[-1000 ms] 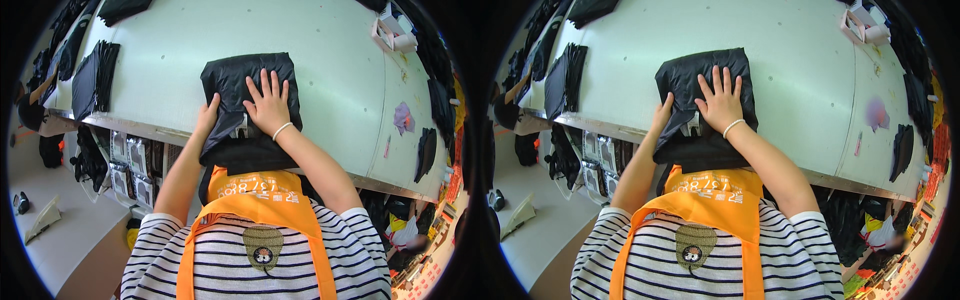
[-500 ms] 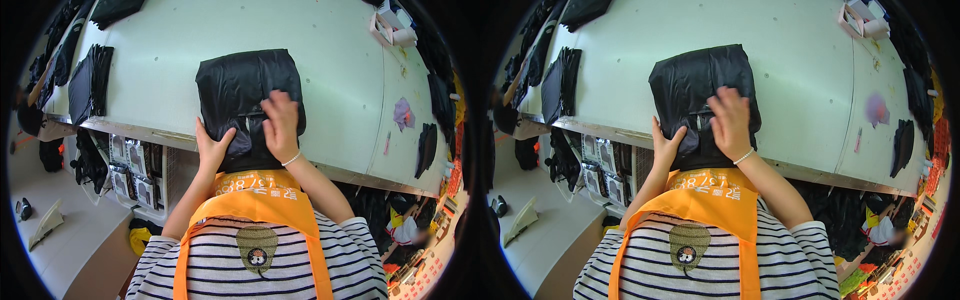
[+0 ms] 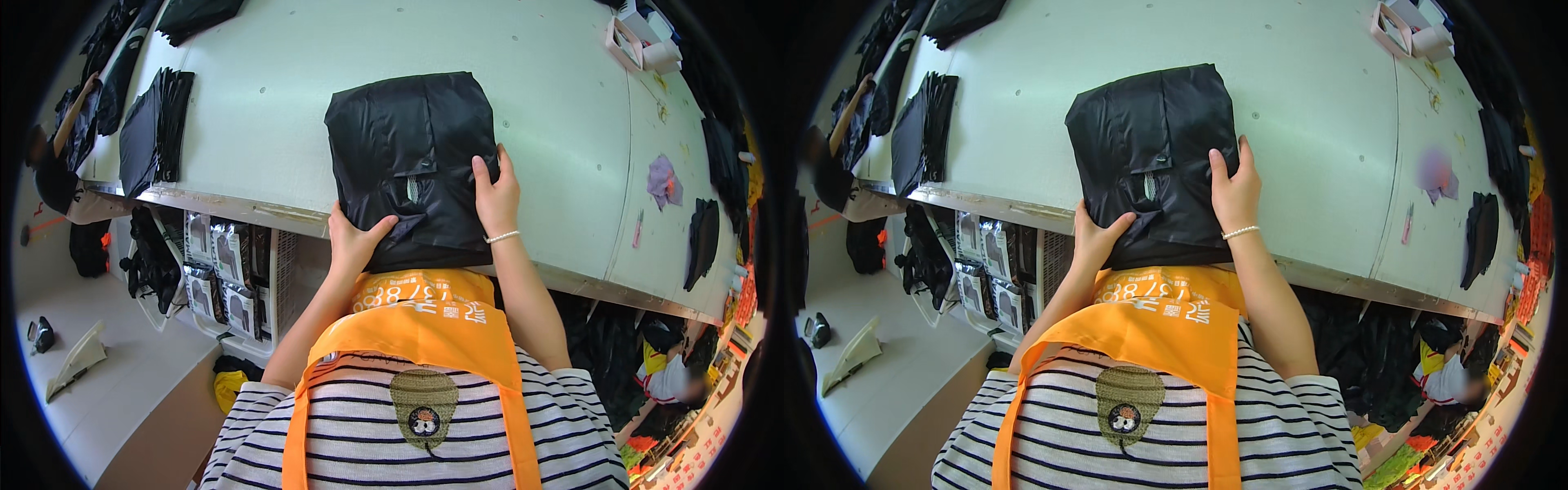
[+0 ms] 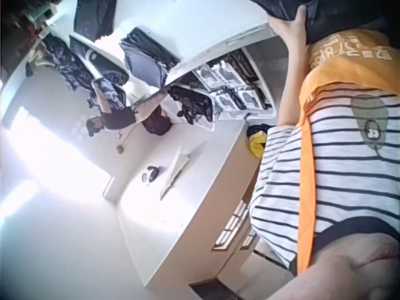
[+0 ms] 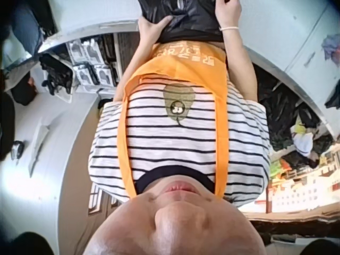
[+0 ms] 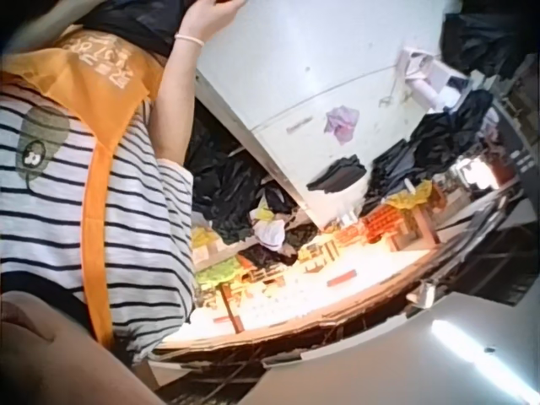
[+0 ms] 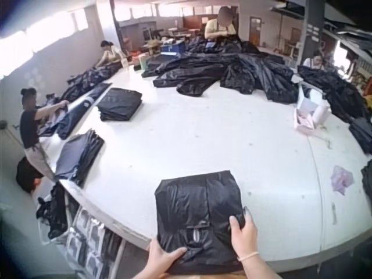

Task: The person folds a black jacket on a table, aligning the sleeves and smoothing the fabric. They fold the jacket into a compact rectangle and place it into a plastic packaging sleeve, then set the packaged item aside.

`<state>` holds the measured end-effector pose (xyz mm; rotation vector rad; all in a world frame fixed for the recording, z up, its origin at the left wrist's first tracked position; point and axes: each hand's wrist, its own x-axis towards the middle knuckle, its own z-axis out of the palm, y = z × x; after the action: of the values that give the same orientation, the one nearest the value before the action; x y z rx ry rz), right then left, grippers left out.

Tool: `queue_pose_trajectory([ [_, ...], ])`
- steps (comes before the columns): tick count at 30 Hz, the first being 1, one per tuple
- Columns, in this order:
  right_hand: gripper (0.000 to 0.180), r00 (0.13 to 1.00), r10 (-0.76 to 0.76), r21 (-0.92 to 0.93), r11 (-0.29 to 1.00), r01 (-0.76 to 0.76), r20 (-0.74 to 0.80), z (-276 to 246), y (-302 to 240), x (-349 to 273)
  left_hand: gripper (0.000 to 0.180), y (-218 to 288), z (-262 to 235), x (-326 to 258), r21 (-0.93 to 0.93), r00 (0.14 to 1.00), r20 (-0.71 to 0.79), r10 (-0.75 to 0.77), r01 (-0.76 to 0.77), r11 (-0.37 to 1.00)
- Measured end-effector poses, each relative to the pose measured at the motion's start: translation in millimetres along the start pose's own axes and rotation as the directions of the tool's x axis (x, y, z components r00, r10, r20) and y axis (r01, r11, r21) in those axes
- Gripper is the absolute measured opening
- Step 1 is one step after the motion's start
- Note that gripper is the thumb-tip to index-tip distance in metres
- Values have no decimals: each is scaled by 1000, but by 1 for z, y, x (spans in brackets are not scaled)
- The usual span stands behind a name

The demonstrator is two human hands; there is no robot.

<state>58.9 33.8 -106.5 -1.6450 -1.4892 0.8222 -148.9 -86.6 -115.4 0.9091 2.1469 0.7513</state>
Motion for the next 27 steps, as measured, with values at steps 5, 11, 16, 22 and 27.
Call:
queue_pose_trajectory([
  [5, 50, 991, 0, -107, 994, 15, 133, -7, -18, 4, 113, -2, 5, -4, 21, 1000, -24, 2, -1, 1000],
  [11, 61, 948, -304, -699, 658, 282, 96, 23, 18, -11, 109, 6, 7, -11, 54, 999, -39, 8, -6, 999],
  [16, 82, 980, 112, -69, 992, -101, 166, 23, 36, 4, 100, -18, 3, 8, -446, 970, 132, -205, 242, 862],
  [22, 98, 948, 222, 51, 970, -239, 227, 18, 5, -1, 98, -5, 3, 16, -206, 953, 199, -229, 270, 941],
  [27, 109, 975, -19, -102, 994, 43, 223, 15, -40, -22, 102, -3, -1, 34, -1, 986, 132, -106, 108, 994],
])
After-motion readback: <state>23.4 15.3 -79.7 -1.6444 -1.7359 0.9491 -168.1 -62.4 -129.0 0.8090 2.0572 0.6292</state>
